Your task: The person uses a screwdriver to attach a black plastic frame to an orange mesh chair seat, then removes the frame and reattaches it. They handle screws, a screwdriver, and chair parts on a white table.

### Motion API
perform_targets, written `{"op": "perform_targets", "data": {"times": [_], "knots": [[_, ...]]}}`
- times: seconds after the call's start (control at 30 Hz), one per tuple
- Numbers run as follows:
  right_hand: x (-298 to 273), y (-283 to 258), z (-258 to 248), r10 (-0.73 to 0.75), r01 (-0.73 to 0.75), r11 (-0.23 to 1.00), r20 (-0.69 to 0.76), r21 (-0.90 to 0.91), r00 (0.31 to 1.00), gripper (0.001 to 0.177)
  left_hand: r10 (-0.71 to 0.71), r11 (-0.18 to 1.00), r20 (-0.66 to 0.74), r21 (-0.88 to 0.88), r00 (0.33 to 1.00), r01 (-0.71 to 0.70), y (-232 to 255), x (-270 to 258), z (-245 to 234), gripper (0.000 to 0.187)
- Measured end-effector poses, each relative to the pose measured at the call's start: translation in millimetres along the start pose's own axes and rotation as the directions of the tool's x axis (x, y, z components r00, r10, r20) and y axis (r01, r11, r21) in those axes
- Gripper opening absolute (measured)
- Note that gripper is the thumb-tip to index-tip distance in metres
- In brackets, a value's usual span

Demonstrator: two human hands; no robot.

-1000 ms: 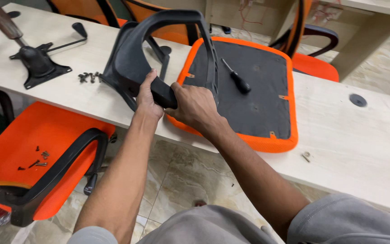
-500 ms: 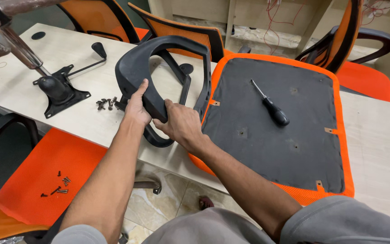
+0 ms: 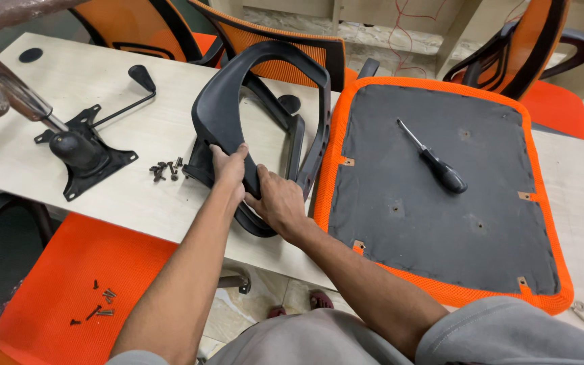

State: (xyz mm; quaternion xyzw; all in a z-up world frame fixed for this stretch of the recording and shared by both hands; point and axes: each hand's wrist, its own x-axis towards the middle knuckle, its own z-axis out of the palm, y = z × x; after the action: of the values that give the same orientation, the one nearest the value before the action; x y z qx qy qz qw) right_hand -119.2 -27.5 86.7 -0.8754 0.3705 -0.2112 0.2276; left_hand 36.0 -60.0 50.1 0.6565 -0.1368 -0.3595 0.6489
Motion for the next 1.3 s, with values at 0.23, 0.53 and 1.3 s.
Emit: {"op": "perform_targets", "data": {"times": [0.23, 0.53, 1.3], "knots": [[-4.3, 5.8, 13.4, -0.026, 0.026, 0.998, 0.003, -0.064, 1.0, 0.063, -0.022, 0.951, 0.014, 0.307, 1.0, 0.017, 11.0, -31.8, 5.6, 0.106], [-15.4, 8.4, 15.7, -0.059, 0.057, 0.989, -0.006, -0.135, 0.998, 0.073, 0.127, 0.895, 0.022, 0.429, 0.992, -0.124, 10.8, -39.6, 7.6, 0.106], [-311.7, 241.2, -170.9, 0.407, -0.648, 0.755, -0.843, 0.094, 0.352, 0.046, 0.297, 0.608, 0.835, 0.209, 0.463, -0.766, -122.6, -275.1, 212.9, 0.037]]}}
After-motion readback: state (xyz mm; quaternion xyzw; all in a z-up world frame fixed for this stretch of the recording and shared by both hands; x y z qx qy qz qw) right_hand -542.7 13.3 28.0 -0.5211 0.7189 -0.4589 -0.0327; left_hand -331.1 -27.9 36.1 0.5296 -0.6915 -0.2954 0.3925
